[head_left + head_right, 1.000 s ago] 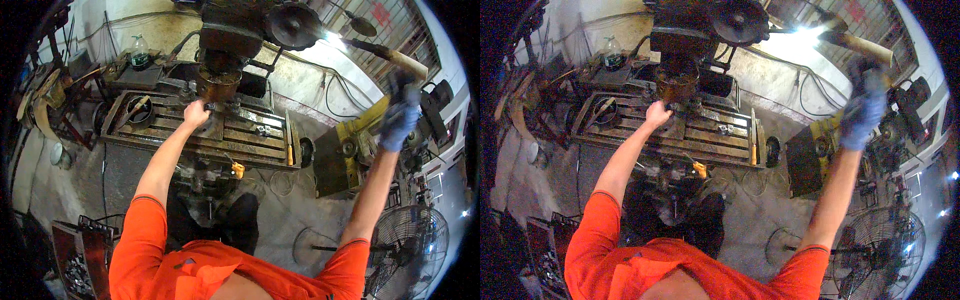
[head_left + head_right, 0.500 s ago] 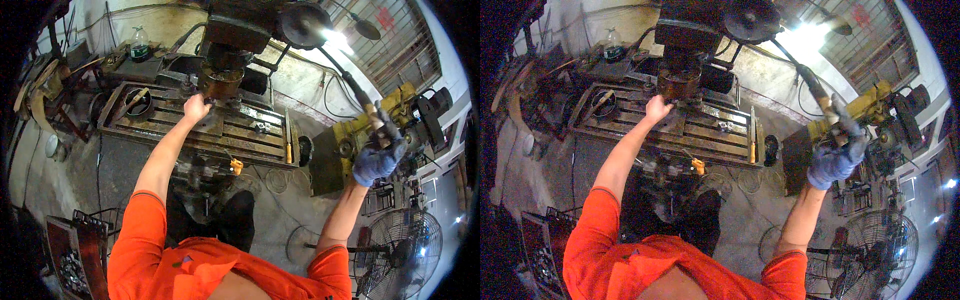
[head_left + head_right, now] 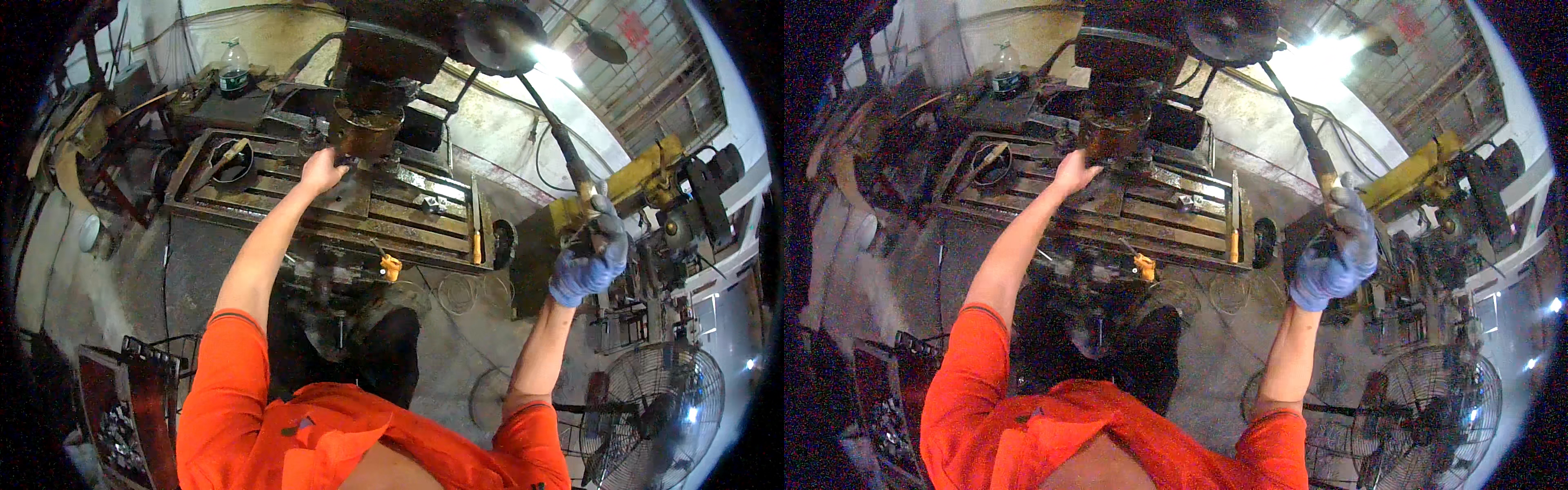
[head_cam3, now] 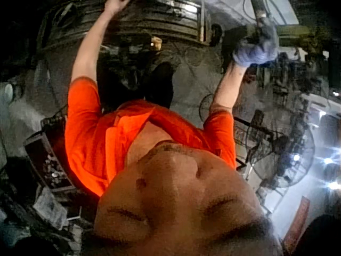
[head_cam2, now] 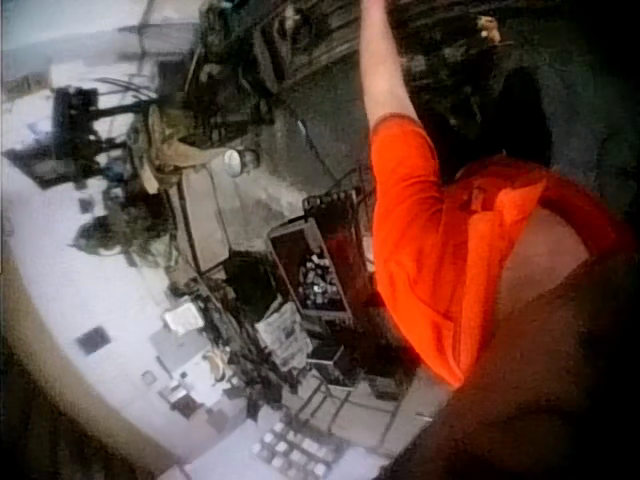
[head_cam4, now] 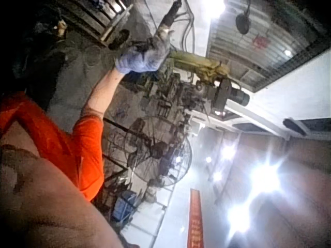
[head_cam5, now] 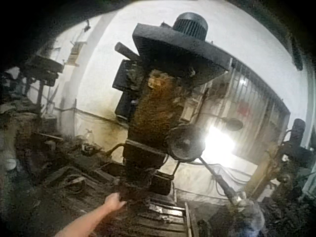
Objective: The person uses a manual drill press to bore holes into metal pieces, picking up a piece from a bin, positioning it under the bit, lowering the drill, and returning the piece to the bin.
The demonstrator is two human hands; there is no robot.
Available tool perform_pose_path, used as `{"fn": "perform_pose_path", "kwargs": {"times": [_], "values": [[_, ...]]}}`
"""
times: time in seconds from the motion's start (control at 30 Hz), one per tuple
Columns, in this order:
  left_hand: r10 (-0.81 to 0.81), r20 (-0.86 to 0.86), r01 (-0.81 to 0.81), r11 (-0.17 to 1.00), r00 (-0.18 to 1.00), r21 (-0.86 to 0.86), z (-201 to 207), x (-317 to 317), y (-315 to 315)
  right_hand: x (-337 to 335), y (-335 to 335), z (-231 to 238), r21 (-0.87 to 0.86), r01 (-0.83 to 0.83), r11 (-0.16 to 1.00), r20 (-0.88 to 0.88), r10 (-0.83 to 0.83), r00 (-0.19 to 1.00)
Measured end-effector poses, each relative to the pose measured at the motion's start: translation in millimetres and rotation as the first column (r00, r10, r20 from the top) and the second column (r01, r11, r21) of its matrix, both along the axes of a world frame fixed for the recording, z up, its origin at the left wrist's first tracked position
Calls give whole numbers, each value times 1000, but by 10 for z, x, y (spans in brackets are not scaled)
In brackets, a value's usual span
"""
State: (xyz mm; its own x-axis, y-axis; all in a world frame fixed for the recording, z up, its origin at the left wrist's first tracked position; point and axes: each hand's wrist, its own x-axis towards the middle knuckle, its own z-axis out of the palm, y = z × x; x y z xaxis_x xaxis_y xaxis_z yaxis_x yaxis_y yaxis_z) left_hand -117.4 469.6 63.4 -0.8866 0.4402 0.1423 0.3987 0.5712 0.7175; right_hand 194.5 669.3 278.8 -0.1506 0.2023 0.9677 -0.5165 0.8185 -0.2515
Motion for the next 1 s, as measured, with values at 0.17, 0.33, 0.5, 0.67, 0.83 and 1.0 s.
{"fn": "perform_pose_path", "kwargs": {"times": [0.17, 0.33, 0.5, 0.67, 0.83, 1.0], "values": [[-40, -342, 58, 997, 939, 42, 183, 100, -789, 51, 91, -23, -88, -170, 982, 13, 171, 985], [146, -736, -244, 969, 661, -26, 401, 131, -1906, -14, 22, -14, -122, -126, 985, -111, 113, 987], [46, -689, -315, 910, 723, -270, 127, -40, -2383, -23, 25, 50, -144, -103, 984, -85, 91, 992], [-31, -607, -226, 912, 794, -342, 51, -99, -2440, -13, 2, 77, -143, -75, 987, -73, 65, 995], [269, -613, -311, 950, 743, 40, -161, -63, -2438, -37, -20, 101, -131, -91, 987, -98, 78, 992], [279, 101, -282, 746, 955, 604, 60, 453, -1793, -29, -58, 28, -90, 94, 992, -88, -102, 991]]}}
